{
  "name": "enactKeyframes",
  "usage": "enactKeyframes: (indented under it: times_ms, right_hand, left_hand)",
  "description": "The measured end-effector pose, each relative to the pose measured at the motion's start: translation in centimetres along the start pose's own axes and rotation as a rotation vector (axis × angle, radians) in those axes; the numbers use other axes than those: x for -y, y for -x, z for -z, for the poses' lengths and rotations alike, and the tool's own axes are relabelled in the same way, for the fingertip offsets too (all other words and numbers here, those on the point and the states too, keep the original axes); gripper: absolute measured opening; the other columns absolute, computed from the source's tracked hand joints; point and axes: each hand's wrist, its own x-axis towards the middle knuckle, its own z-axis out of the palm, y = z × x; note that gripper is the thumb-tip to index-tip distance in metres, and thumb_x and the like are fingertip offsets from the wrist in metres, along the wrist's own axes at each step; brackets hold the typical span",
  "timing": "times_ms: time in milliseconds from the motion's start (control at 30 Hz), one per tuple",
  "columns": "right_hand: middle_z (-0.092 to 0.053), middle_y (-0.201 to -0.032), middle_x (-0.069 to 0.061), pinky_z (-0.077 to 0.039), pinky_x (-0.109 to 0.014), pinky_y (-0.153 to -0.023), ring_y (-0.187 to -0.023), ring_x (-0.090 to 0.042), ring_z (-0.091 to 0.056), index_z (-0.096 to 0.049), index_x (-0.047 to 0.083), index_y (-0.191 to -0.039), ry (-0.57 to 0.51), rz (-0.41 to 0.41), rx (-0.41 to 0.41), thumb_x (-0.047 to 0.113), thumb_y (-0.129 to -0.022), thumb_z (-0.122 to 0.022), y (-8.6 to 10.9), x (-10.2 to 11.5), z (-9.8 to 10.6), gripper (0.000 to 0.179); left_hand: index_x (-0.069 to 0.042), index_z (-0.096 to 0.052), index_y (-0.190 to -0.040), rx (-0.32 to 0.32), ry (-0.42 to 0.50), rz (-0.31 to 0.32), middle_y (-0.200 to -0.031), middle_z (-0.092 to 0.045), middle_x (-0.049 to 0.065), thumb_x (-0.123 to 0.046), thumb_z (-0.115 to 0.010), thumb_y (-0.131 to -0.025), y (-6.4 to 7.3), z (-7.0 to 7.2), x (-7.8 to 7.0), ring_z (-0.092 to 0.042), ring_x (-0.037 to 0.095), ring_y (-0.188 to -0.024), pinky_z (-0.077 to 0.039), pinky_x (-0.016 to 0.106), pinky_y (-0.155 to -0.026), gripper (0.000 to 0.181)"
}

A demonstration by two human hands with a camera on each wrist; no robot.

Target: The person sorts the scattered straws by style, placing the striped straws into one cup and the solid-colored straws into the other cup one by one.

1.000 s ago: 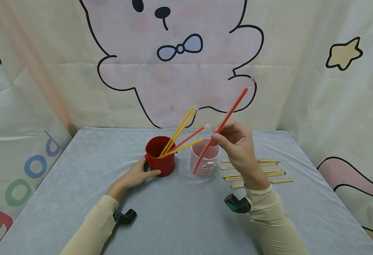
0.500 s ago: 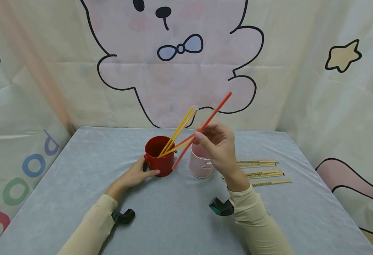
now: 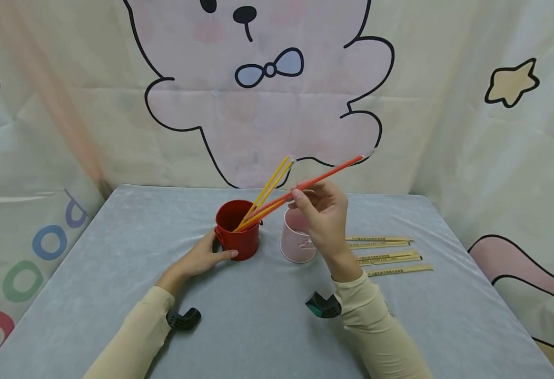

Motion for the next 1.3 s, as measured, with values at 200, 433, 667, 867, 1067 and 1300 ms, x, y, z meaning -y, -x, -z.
enactKeyframes:
  times_ms: [200,433,667,867,1067,1300]
  right_hand:
    - [-0.074,-0.091,0.008,-0.062,-0.026,-0.071,-0.076,-0.009,-0.072,-0.061,-0.017,-0.099,0.057,-0.016,0.059,-0.012,-0.089,-0.064,0.4,-0.6,-0.3,0.012]
    - [-0.071,-0.090,0.009,-0.062,-0.027,-0.071,-0.076,-0.010,-0.073,-0.062,-0.015,-0.100,0.096,-0.061,0.102,-0.012,-0.089,-0.064,0.7,-1.3,-0.7,0.012]
    - [-0.068,-0.091,-0.016,-0.062,-0.026,-0.073,-0.077,-0.008,-0.071,-0.063,-0.012,-0.103,0.135,-0.118,0.147,-0.011,-0.090,-0.064,1.1,-1.9,-0.9,0.013]
    - [-0.066,-0.095,-0.032,-0.062,-0.026,-0.074,-0.077,-0.004,-0.069,-0.063,-0.012,-0.104,0.171,-0.172,0.176,-0.009,-0.090,-0.065,1.4,-2.3,-1.2,0.014]
    - [-0.069,-0.099,-0.030,-0.062,-0.025,-0.075,-0.082,-0.010,-0.070,-0.065,-0.010,-0.104,0.183,-0.223,0.210,-0.006,-0.091,-0.067,1.7,-2.8,-1.5,0.014]
    - [-0.074,-0.102,-0.023,-0.062,-0.027,-0.083,-0.090,-0.029,-0.073,-0.068,-0.004,-0.106,0.242,-0.258,0.248,0.000,-0.091,-0.071,2.3,-3.6,-2.0,0.015]
  left_hand:
    - [-0.008,-0.033,-0.155,0.000,-0.005,0.006,-0.160,-0.040,0.014,-0.031,-0.075,-0.091,0.0,0.0,-0.1,-0.030,0.036,-0.151,-0.020,0.063,-0.124,0.080]
    - [-0.009,-0.033,-0.155,0.004,0.008,0.017,-0.160,-0.039,0.014,-0.032,-0.075,-0.091,0.1,0.0,-0.2,-0.030,0.036,-0.151,-0.020,0.064,-0.124,0.080]
    - [-0.009,-0.030,-0.156,0.005,0.012,0.009,-0.163,-0.035,0.014,-0.032,-0.075,-0.091,0.1,0.0,-0.1,-0.026,0.037,-0.153,-0.017,0.065,-0.124,0.082]
    - [-0.009,-0.030,-0.157,0.008,0.019,0.016,-0.163,-0.034,0.014,-0.033,-0.075,-0.092,0.0,0.0,0.0,-0.025,0.037,-0.154,-0.017,0.065,-0.124,0.082]
    - [-0.010,-0.033,-0.155,-0.002,0.014,0.023,-0.160,-0.039,0.013,-0.033,-0.076,-0.091,-0.1,-0.1,0.2,-0.029,0.036,-0.151,-0.020,0.064,-0.124,0.081]
    - [-0.010,-0.033,-0.155,-0.005,0.014,0.005,-0.159,-0.040,0.013,-0.032,-0.076,-0.090,0.0,-0.2,0.0,-0.030,0.036,-0.150,-0.019,0.064,-0.124,0.080]
